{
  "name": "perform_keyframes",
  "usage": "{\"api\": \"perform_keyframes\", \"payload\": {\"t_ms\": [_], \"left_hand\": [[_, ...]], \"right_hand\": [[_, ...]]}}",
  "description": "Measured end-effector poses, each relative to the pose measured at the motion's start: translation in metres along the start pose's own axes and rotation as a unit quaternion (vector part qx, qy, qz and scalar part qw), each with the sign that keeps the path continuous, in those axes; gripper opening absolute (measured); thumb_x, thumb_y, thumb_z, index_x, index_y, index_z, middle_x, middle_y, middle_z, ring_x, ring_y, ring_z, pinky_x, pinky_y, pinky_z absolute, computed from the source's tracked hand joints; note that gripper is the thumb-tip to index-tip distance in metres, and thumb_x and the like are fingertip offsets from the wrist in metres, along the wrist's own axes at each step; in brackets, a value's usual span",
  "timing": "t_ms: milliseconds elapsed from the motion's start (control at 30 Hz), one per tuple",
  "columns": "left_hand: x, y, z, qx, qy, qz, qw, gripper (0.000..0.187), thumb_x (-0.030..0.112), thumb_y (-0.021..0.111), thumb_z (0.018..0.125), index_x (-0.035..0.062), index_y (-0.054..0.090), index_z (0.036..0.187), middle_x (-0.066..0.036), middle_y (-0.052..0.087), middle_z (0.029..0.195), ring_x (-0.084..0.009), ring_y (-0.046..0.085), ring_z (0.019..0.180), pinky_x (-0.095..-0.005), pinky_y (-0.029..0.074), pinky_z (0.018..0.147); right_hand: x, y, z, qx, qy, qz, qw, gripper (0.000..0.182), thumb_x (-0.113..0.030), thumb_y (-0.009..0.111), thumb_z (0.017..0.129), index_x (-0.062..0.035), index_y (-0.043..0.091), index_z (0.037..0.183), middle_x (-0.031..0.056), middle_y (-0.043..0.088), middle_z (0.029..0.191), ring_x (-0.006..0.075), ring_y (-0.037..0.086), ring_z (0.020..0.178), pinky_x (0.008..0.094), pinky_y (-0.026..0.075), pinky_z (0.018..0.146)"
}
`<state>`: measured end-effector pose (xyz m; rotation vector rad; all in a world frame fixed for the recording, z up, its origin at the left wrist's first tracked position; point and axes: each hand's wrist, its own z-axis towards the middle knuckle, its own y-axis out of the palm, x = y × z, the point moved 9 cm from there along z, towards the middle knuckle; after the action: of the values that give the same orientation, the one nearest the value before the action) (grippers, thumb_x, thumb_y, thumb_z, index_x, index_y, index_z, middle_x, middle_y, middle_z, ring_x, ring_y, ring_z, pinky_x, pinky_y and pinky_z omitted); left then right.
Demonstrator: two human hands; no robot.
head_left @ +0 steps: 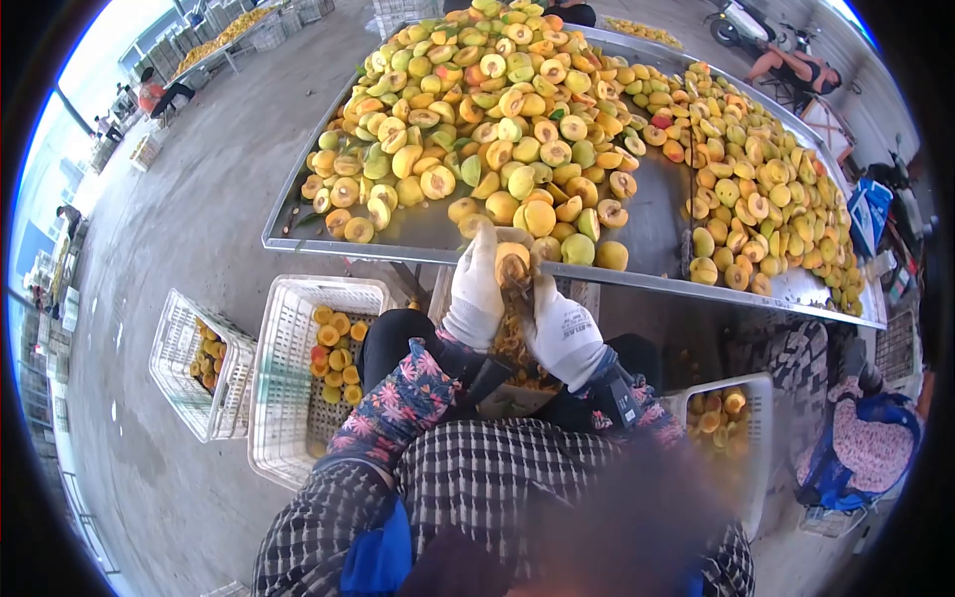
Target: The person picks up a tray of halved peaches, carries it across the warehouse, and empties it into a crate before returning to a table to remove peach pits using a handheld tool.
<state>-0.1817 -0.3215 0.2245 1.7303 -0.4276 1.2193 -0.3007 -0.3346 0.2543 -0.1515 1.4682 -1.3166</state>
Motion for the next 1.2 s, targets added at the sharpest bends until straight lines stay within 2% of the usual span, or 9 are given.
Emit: {"api": "perform_keyframes", "payload": {"t_ms": [267, 467, 567, 700, 767, 900, 1000, 1133, 1200], "left_hand": [[-0.013, -0.009, 0.003, 0.013, -0.045, -0.008, 0.999, 0.061, 0.051, 0.033, 0.101, -0.0024, 0.061, 0.099, -0.012, 0.066, 0.086, -0.0212, 0.065, 0.073, -0.0294, 0.054, 0.069], [-0.017, -0.016, 0.016, -0.046, -0.085, 0.083, 0.992, 0.062, 0.051, 0.034, 0.101, -0.0028, 0.063, 0.092, -0.012, 0.066, 0.084, -0.0203, 0.065, 0.071, -0.0283, 0.053, 0.066], [-0.025, -0.018, 0.014, -0.051, -0.143, 0.094, 0.984, 0.063, 0.051, 0.034, 0.101, -0.0023, 0.064, 0.086, -0.012, 0.066, 0.083, -0.0191, 0.064, 0.070, -0.0277, 0.053, 0.065], [-0.026, -0.019, 0.016, -0.031, -0.079, 0.127, 0.988, 0.063, 0.050, 0.035, 0.101, -0.0017, 0.065, 0.081, -0.011, 0.066, 0.079, -0.0183, 0.064, 0.068, -0.0278, 0.052, 0.064], [-0.028, -0.014, 0.016, -0.056, -0.120, 0.167, 0.977, 0.062, 0.049, 0.035, 0.102, -0.0014, 0.065, 0.081, -0.010, 0.066, 0.078, -0.0180, 0.063, 0.067, -0.0278, 0.051, 0.063], [-0.033, -0.009, 0.018, -0.109, -0.121, 0.184, 0.969, 0.060, 0.047, 0.038, 0.101, -0.0010, 0.066, 0.080, -0.010, 0.066, 0.076, -0.0171, 0.063, 0.066, -0.0276, 0.050, 0.061], [-0.035, -0.005, 0.014, -0.107, -0.162, 0.138, 0.971, 0.060, 0.049, 0.041, 0.100, -0.0014, 0.067, 0.080, -0.009, 0.066, 0.076, -0.0159, 0.063, 0.067, -0.0265, 0.050, 0.063], [-0.040, 0.007, 0.009, -0.179, -0.233, 0.276, 0.915, 0.063, 0.052, 0.045, 0.098, -0.0029, 0.068, 0.077, -0.009, 0.067, 0.075, -0.0151, 0.062, 0.066, -0.0270, 0.051, 0.061], [-0.052, 0.007, 0.014, -0.197, -0.212, 0.211, 0.934, 0.060, 0.052, 0.049, 0.096, -0.0028, 0.067, 0.080, -0.011, 0.067, 0.078, -0.0190, 0.064, 0.068, -0.0295, 0.052, 0.060]], "right_hand": [[0.023, 0.030, -0.004, -0.024, -0.015, 0.146, 0.989, 0.031, -0.020, 0.054, 0.092, 0.0013, 0.042, 0.111, 0.0268, 0.062, 0.077, 0.0454, 0.061, 0.073, 0.0524, 0.047, 0.063], [0.024, 0.030, 0.000, -0.129, 0.019, 0.090, 0.987, 0.033, -0.008, 0.055, 0.089, 0.0021, 0.040, 0.117, 0.0268, 0.061, 0.083, 0.0434, 0.061, 0.077, 0.0473, 0.047, 0.064], [0.041, 0.053, -0.005, -0.051, -0.089, 0.293, 0.951, 0.043, -0.010, 0.056, 0.088, 0.0034, 0.037, 0.125, 0.0270, 0.062, 0.088, 0.0436, 0.061, 0.081, 0.0460, 0.048, 0.066], [0.034, 0.041, -0.003, -0.148, 0.001, 0.134, 0.980, 0.053, -0.013, 0.055, 0.090, 0.0046, 0.032, 0.134, 0.0253, 0.061, 0.095, 0.0383, 0.061, 0.086, 0.0402, 0.049, 0.076], [0.038, 0.046, -0.006, -0.216, 0.094, 0.076, 0.969, 0.052, -0.013, 0.054, 0.091, 0.0046, 0.032, 0.135, 0.0250, 0.059, 0.101, 0.0369, 0.060, 0.092, 0.0380, 0.048, 0.081], [0.037, 0.052, -0.013, -0.114, -0.001, 0.300, 0.947, 0.044, -0.013, 0.052, 0.092, 0.0048, 0.038, 0.130, 0.0306, 0.059, 0.098, 0.0459, 0.059, 0.093, 0.0451, 0.048, 0.076], [0.034, 0.046, -0.013, -0.123, 0.017, 0.220, 0.968, 0.042, -0.014, 0.052, 0.093, 0.0020, 0.039, 0.131, 0.0250, 0.063, 0.101, 0.0399, 0.062, 0.096, 0.0415, 0.049, 0.080], [0.037, 0.052, -0.022, -0.168, 0.032, 0.219, 0.961, 0.035, -0.014, 0.052, 0.095, -0.0007, 0.044, 0.127, 0.0184, 0.066, 0.095, 0.0356, 0.065, 0.090, 0.0414, 0.050, 0.080], [0.041, 0.063, -0.031, -0.177, 0.135, 0.427, 0.877, 0.028, -0.018, 0.052, 0.097, -0.0037, 0.047, 0.121, 0.0109, 0.063, 0.084, 0.0289, 0.063, 0.073, 0.0388, 0.050, 0.066]]}}
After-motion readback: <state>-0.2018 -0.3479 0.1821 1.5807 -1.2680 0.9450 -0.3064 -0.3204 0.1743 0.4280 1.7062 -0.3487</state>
